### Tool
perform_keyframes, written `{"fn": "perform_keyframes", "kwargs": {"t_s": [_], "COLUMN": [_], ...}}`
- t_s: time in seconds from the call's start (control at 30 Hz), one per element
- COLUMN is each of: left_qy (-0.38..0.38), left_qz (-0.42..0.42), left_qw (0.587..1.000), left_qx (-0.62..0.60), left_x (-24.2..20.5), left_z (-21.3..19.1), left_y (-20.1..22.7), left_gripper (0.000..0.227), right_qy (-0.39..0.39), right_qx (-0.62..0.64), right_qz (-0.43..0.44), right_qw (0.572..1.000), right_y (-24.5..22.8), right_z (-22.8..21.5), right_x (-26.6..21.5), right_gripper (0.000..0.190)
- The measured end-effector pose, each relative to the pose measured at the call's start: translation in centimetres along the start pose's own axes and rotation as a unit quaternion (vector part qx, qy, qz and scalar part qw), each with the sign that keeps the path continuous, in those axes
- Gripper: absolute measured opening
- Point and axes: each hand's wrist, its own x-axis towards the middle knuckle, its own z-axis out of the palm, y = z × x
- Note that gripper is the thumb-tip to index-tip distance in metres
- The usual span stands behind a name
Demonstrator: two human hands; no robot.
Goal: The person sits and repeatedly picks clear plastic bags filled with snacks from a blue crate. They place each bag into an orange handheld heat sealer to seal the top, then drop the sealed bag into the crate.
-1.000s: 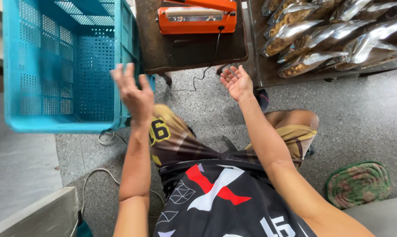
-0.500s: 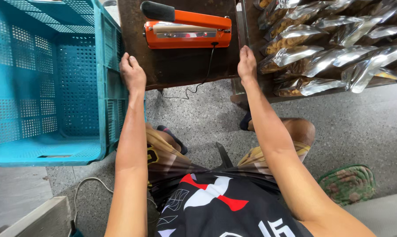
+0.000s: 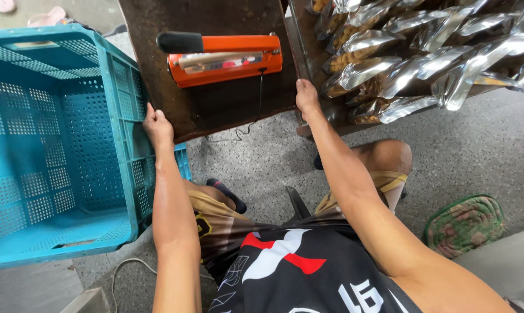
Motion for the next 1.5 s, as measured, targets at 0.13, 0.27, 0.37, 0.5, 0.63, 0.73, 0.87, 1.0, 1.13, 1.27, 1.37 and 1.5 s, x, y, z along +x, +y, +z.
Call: {"fn": "perform_keyframes", "kwargs": {"t_s": [0.13, 0.27, 0.37, 0.5, 0.63, 0.73, 0.87, 1.0, 1.13, 1.27, 1.37, 1.5], "left_qy": [-0.001, -0.016, -0.024, -0.055, -0.062, -0.093, -0.116, -0.145, -0.171, -0.183, -0.183, -0.165], "left_qz": [0.045, -0.05, -0.065, -0.113, -0.18, -0.174, -0.127, -0.134, -0.119, -0.158, -0.21, -0.042], "left_qw": [0.999, 0.994, 0.995, 0.991, 0.98, 0.975, 0.981, 0.977, 0.973, 0.963, 0.939, 0.953], "left_qx": [-0.011, -0.092, -0.074, -0.04, 0.055, 0.1, 0.09, 0.077, 0.095, 0.117, 0.202, 0.25], "left_x": [-1.1, -2.1, -2.7, -4.7, -6.0, -7.3, -8.0, -9.4, -10.5, -11.7, -11.9, -12.3], "left_z": [-0.7, -0.7, -1.2, -2.3, -2.5, -3.4, -3.5, -3.8, -4.7, -5.5, -6.2, -6.2], "left_y": [-1.2, -2.2, -1.9, -0.8, 0.5, 0.4, 0.1, -0.2, 1.6, 3.4, 3.2, 2.9], "left_gripper": [0.044, 0.048, 0.05, 0.056, 0.068, 0.075, 0.069, 0.064, 0.066, 0.068, 0.062, 0.051], "right_qy": [-0.025, -0.064, -0.067, -0.039, 0.013, 0.015, -0.009, -0.027, -0.059, -0.069, -0.111, -0.123], "right_qx": [0.06, 0.139, 0.208, 0.262, 0.244, 0.316, 0.361, 0.369, 0.366, 0.345, 0.259, -0.111], "right_qz": [0.034, -0.002, 0.006, 0.043, 0.004, -0.005, -0.025, 0.007, 0.001, 0.033, 0.008, -0.206], "right_qw": [0.997, 0.988, 0.976, 0.963, 0.97, 0.949, 0.932, 0.929, 0.929, 0.935, 0.959, 0.964], "right_y": [1.2, 2.8, 3.5, 4.5, 5.3, 6.2, 6.9, 7.9, 8.2, 8.5, 6.5, 1.5], "right_z": [-1.0, -2.8, -3.5, -4.0, -4.2, -4.4, -5.4, -6.6, -7.0, -8.1, -9.2, -13.7], "right_x": [-2.0, -5.1, -7.0, -9.2, -10.9, -12.3, -12.9, -13.6, -13.6, -14.8, -15.5, -18.1], "right_gripper": [0.04, 0.042, 0.043, 0.051, 0.059, 0.061, 0.058, 0.058, 0.058, 0.058, 0.06, 0.055]}}
